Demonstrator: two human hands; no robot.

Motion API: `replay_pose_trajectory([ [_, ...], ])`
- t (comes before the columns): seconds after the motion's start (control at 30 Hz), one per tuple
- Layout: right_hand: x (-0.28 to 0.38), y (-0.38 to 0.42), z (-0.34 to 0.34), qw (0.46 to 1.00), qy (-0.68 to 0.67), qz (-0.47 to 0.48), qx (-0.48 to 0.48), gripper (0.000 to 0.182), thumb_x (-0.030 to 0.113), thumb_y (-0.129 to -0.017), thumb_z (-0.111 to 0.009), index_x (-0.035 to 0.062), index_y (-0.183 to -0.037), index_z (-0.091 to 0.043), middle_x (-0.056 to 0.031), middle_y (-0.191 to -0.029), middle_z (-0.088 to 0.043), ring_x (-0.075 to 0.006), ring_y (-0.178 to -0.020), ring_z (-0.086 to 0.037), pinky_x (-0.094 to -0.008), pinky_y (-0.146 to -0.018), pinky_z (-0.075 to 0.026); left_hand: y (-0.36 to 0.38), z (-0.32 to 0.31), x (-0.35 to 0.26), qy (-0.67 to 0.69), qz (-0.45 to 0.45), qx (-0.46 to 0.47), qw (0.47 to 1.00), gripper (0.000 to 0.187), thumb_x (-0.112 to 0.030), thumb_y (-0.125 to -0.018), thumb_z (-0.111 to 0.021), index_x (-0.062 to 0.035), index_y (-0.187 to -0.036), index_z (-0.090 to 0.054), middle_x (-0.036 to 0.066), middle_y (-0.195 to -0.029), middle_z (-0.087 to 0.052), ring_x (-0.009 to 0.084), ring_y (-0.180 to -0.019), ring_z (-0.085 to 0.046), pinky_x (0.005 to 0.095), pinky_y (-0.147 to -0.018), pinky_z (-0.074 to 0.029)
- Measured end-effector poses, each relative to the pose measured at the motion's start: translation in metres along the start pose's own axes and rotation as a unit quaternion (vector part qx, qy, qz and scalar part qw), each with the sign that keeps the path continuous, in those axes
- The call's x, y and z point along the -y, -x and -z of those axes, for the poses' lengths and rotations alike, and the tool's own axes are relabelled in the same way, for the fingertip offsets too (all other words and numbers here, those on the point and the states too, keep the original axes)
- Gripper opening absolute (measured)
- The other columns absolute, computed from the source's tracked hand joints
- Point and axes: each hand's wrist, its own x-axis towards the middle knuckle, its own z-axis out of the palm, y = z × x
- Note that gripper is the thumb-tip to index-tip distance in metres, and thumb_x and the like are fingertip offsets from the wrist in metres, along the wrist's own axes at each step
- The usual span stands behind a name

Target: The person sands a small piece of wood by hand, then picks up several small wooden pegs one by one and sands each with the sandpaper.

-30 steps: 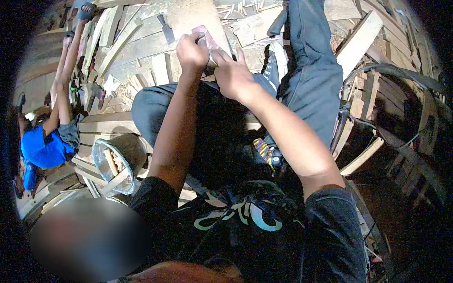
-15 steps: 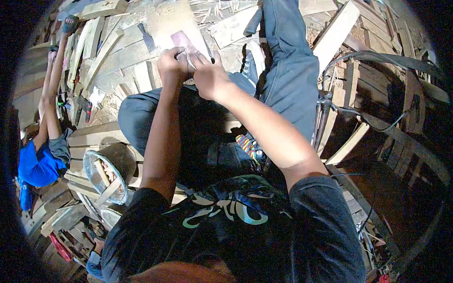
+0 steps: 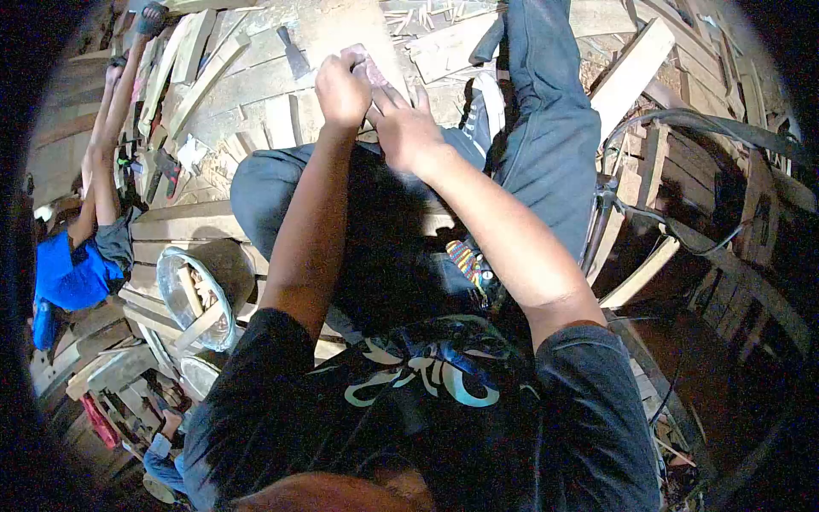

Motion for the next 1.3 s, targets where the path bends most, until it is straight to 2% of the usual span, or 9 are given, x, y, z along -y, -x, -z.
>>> replay_pose_trajectory([
  [0.17,-0.005,0.000,-0.008,0.999,0.045,0.005,-0.017,0.066,0.008,-0.075,-0.065,0.0096,-0.140,-0.051,-0.0154,-0.155,-0.036,-0.0289,-0.146,-0.030,-0.0617,-0.117,-0.014,0.028,0.004,0.011,0.027,-0.068,-0.049,0.996,0.021,-0.012,-0.081,-0.064,-0.0034,-0.098,-0.073,0.025,-0.093,-0.065,0.0410,-0.093,-0.065,0.0470,-0.084,-0.050],
  [0.2,-0.004,0.001,-0.005,0.999,0.040,-0.002,-0.005,0.066,0.009,-0.076,-0.065,0.0097,-0.140,-0.050,-0.0150,-0.155,-0.036,-0.0294,-0.146,-0.029,-0.0619,-0.117,-0.015,0.023,0.030,-0.014,0.016,0.061,0.070,0.996,0.020,-0.010,-0.081,-0.063,-0.0031,-0.096,-0.074,0.024,-0.092,-0.065,0.0410,-0.092,-0.065,0.0472,-0.084,-0.051],
  [0.47,0.004,-0.002,-0.001,0.998,0.060,0.014,-0.001,0.077,0.015,-0.074,-0.071,0.0096,-0.145,-0.043,-0.0148,-0.154,-0.035,-0.0291,-0.146,-0.030,-0.0660,-0.114,-0.021,-0.005,0.005,0.001,0.059,0.046,-0.105,0.992,0.023,-0.003,-0.079,-0.063,-0.0016,-0.099,-0.074,0.024,-0.086,-0.067,0.0409,-0.089,-0.066,0.0458,-0.083,-0.051],
  [0.5,0.002,-0.002,-0.001,0.998,0.068,0.013,0.001,0.078,0.015,-0.074,-0.071,0.0091,-0.146,-0.041,-0.0153,-0.154,-0.035,-0.0293,-0.146,-0.029,-0.0661,-0.114,-0.021,-0.006,0.006,0.006,0.107,0.055,-0.143,0.982,0.026,-0.003,-0.085,-0.060,0.0012,-0.109,-0.070,0.016,-0.081,-0.067,0.0296,-0.077,-0.066,0.0386,-0.075,-0.052],
  [0.6,-0.005,-0.003,-0.008,0.997,0.071,0.017,-0.008,0.078,0.027,-0.079,-0.075,0.0112,-0.147,-0.040,-0.0158,-0.153,-0.035,-0.0310,-0.145,-0.031,-0.0658,-0.112,-0.024,-0.011,0.042,-0.006,0.445,0.180,-0.060,0.875,0.033,-0.011,-0.098,-0.054,0.0047,-0.126,-0.057,-0.003,-0.078,-0.052,0.0065,-0.063,-0.044,0.0206,-0.058,-0.042],
  [0.7,0.005,-0.005,0.002,0.998,0.051,-0.010,0.026,0.074,0.025,-0.080,-0.072,0.0097,-0.146,-0.042,-0.0162,-0.154,-0.034,-0.0296,-0.146,-0.029,-0.0636,-0.115,-0.020,-0.017,0.113,-0.029,0.615,0.234,0.103,0.746,0.031,-0.009,-0.099,-0.052,0.0021,-0.127,-0.058,-0.001,-0.078,-0.054,0.0068,-0.065,-0.046,0.0215,-0.058,-0.042],
  [0.9,0.005,-0.016,0.008,0.990,-0.124,-0.038,-0.052,0.058,0.023,-0.083,-0.069,0.0064,-0.136,-0.053,-0.0206,-0.143,-0.048,-0.0292,-0.138,-0.042,-0.0668,-0.113,-0.019,0.004,0.105,-0.005,0.664,0.155,0.081,0.727,0.009,0.000,-0.094,-0.056,-0.0013,-0.101,-0.061,0.004,-0.082,-0.062,0.0083,-0.068,-0.054,0.0226,-0.063,-0.047],
  [1.03,0.013,-0.027,0.029,0.842,-0.454,-0.079,-0.279,0.031,0.013,-0.097,-0.057,-0.0015,-0.124,-0.059,-0.0135,-0.107,-0.068,-0.0197,-0.098,-0.066,-0.0274,-0.084,-0.051,-0.003,0.105,-0.011,0.649,0.148,0.043,0.745,0.013,0.002,-0.091,-0.062,0.0025,-0.104,-0.064,0.009,-0.092,-0.070,0.0102,-0.076,-0.064,0.0228,-0.069,-0.052],
  [1.3,0.016,-0.031,0.057,0.794,-0.545,-0.037,-0.267,0.016,0.007,-0.097,-0.060,-0.0020,-0.108,-0.067,-0.0041,-0.086,-0.069,-0.0089,-0.077,-0.064,-0.0244,-0.070,-0.052,-0.001,0.099,-0.011,0.633,0.124,0.109,0.757,0.011,-0.001,-0.092,-0.064,0.0035,-0.102,-0.069,0.007,-0.091,-0.071,0.0110,-0.081,-0.065,0.0252,-0.075,-0.053],
])
